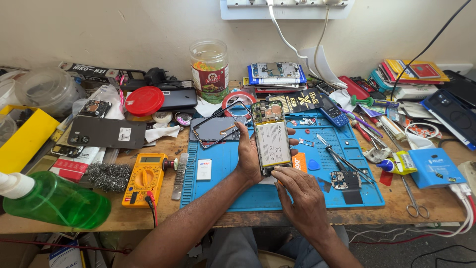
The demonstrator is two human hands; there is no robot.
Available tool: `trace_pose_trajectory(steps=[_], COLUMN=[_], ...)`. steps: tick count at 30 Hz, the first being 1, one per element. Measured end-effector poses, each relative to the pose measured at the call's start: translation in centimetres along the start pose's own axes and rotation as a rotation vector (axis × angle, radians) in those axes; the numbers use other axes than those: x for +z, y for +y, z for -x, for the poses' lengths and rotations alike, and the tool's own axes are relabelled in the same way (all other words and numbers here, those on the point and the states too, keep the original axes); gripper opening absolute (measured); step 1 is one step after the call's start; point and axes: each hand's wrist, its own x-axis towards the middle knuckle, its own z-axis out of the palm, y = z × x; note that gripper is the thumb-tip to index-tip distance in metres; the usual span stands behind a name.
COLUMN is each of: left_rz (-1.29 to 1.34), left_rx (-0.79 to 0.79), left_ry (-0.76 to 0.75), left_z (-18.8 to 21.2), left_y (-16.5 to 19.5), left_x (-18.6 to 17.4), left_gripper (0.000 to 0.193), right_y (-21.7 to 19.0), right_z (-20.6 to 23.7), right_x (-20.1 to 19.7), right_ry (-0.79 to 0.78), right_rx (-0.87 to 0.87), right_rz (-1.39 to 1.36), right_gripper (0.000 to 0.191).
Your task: The person disassembles a smartphone on a cluttered workbench, using a screwdriver and a metal prying tool to remove the back cover and internal components. They manipulate the battery and circuit board, then reassemble the device and test the screen.
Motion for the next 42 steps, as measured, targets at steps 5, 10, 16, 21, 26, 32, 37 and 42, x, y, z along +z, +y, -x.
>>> trace_pose_trajectory(steps=[5,10,16,21,26,32,37,42], left_rz=[-0.023,-0.066,-0.068,-0.136,-0.222,-0.255,-0.214,-0.217], left_rx=[-0.010,0.065,0.230,0.227,0.196,0.144,0.134,0.125], left_ry=[-0.001,0.057,0.140,0.185,0.176,0.171,0.175,0.224], left_z=[-0.1,-0.5,-1.0,-0.8,-0.9,-0.9,-1.2,-1.4], left_y=[0.3,0.7,3.1,3.3,2.4,1.7,1.8,2.2], left_x=[0.0,0.0,0.5,1.3,1.7,1.6,1.6,2.7], left_gripper=[0.122,0.121,0.116,0.118,0.118,0.119,0.119,0.118], right_y=[0.9,7.8,15.8,18.9,20.3,23.4,26.2,28.6], right_z=[-0.2,-1.1,-0.8,0.4,0.6,-3.0,-5.1,-5.6], right_x=[-1.0,-6.2,-12.9,-15.9,-15.7,-13.7,-11.5,-13.6], right_ry=[0.060,0.275,0.309,0.301,0.126,-0.212,-0.523,-0.388], right_rx=[-0.005,0.313,0.559,0.588,0.679,0.663,0.697,0.760], right_rz=[-0.112,-0.029,-0.099,-0.046,0.116,0.445,0.497,0.422], right_gripper=[0.038,0.021,0.024,0.027,0.026,0.025,0.032,0.032])
